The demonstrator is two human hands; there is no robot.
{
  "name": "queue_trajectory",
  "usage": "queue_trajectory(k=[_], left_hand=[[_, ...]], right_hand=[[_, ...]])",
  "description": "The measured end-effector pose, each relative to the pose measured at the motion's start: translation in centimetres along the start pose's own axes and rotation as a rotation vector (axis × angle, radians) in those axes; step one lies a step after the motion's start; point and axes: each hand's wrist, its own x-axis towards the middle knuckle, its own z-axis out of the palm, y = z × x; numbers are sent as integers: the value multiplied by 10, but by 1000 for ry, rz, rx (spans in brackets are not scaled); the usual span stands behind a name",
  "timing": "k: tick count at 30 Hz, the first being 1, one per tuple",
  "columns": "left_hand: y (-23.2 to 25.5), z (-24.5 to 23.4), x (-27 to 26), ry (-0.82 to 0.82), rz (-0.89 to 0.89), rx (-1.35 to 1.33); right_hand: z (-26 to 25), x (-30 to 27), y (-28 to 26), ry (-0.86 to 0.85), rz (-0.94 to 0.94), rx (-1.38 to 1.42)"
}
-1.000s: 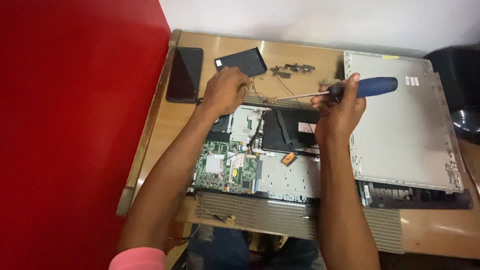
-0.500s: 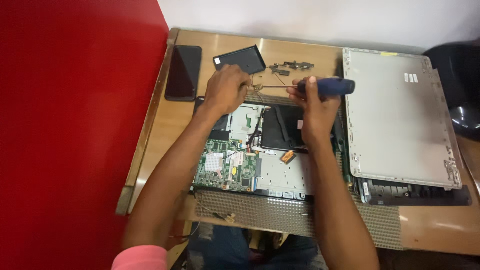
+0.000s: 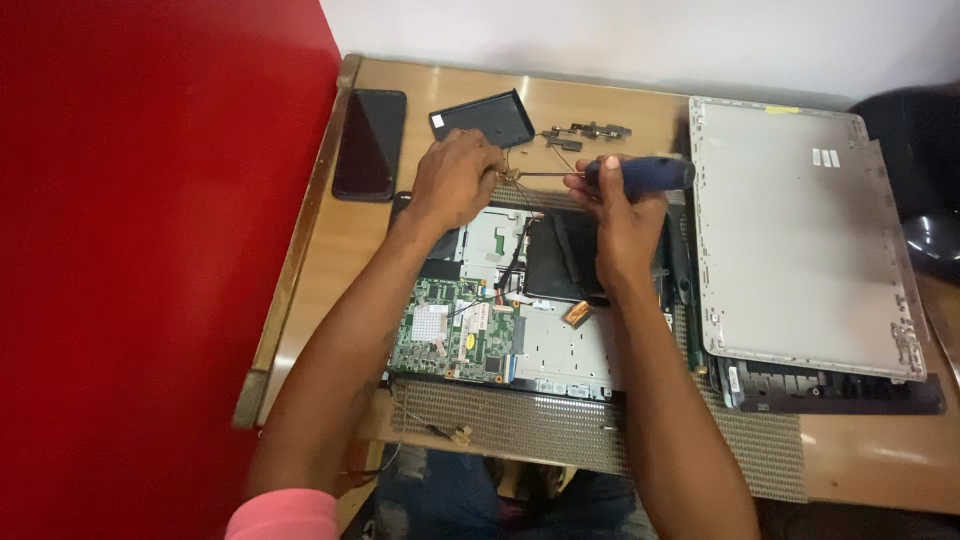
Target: The person disassembles a laptop by removing screws from the motherboard area using a screwdriver. They place removed screws into a small black tray and continue unscrewing components while handling the motherboard and internal parts.
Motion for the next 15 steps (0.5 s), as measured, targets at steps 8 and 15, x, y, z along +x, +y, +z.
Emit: queue_trajectory(k=[8,15], left_hand=[[-3,4,1,27,-15,19],[13,-15,-4,-8,-58,-6]], right_hand=[[2,-4,-14,29,15,36],[-9,3,-8,7,-23,45]])
